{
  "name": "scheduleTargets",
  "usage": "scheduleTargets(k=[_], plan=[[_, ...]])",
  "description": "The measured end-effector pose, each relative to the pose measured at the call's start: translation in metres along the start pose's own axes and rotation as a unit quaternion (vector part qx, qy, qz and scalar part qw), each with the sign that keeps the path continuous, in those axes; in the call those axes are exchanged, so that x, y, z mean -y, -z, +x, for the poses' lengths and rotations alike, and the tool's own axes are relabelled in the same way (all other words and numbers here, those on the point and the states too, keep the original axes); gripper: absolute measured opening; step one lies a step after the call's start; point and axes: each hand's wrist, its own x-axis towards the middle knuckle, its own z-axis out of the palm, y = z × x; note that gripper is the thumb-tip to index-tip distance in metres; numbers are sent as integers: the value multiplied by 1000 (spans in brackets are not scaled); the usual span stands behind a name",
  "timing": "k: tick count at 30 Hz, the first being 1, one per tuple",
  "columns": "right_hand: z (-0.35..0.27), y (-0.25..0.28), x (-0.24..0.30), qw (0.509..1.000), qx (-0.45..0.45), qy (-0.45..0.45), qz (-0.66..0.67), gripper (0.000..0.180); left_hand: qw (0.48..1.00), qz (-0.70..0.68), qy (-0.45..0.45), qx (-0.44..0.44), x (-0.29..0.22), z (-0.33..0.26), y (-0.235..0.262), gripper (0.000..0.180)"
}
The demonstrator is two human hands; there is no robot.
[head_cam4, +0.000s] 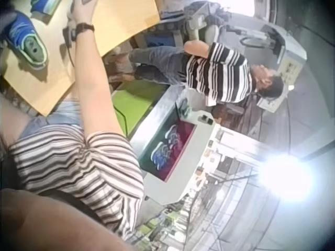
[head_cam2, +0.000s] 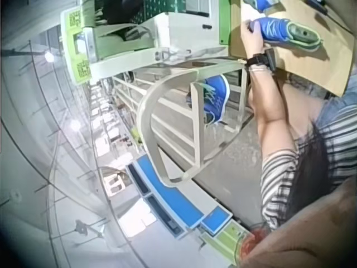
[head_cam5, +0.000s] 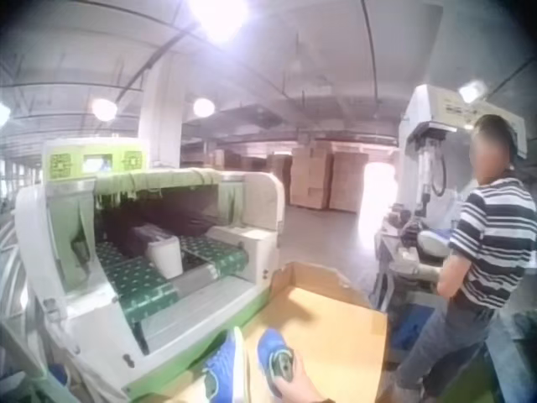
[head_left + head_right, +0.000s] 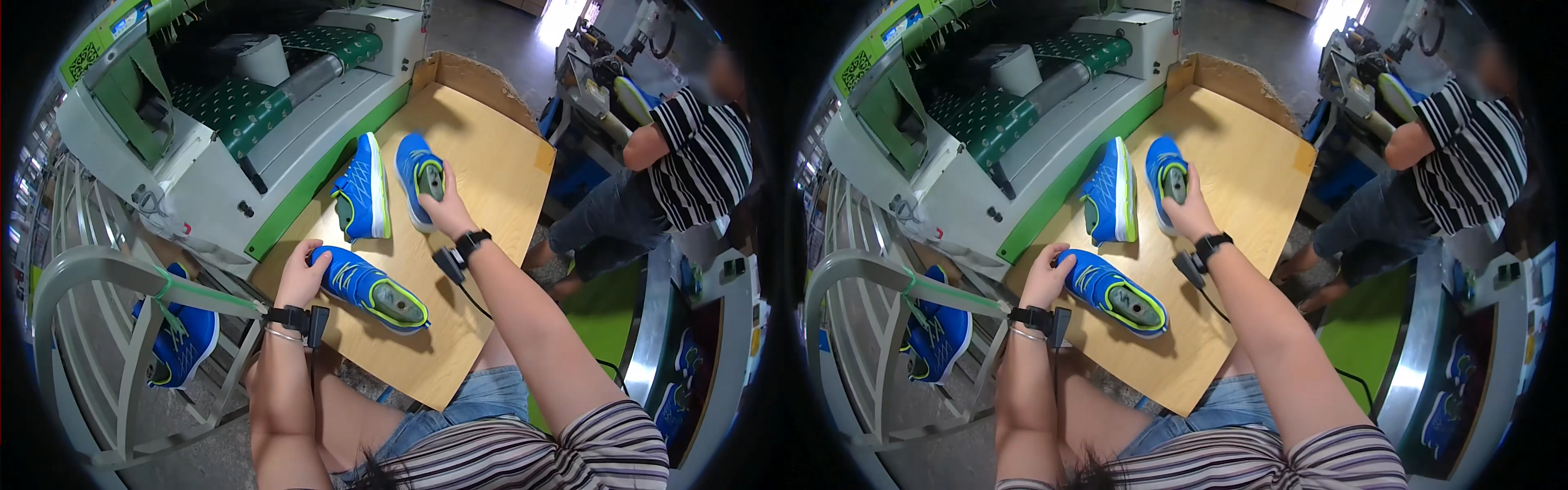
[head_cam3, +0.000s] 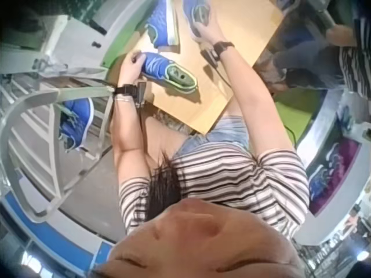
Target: Picking up blue shoes from a table and placing them into a conveyor-belt machine for processing.
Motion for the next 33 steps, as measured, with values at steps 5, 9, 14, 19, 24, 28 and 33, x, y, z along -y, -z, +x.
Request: scheduleTargets(k=[5,9,14,19,24,28,33], plan=[[-94,35,8,997,68,28,1,88,991,31,-83,-96,-7,-11,-8,35],[-152,57,15,994,53,-35,86,79,981,-112,-112,-112,-56,-45,-19,34],[-171,79,69,905,26,-143,399,72,940,-309,-146,0,-135,-102,-48,55],[-183,65,139,963,104,31,247,82,865,-446,-71,216,-157,-112,-74,82],[-165,48,111,966,138,148,160,73,770,-591,-42,236,-191,-65,-34,89],[-179,1,56,962,257,89,6,66,671,-706,-113,195,-198,29,15,76],[-187,-12,48,980,161,45,106,56,682,-724,-98,26,-175,95,54,86]])
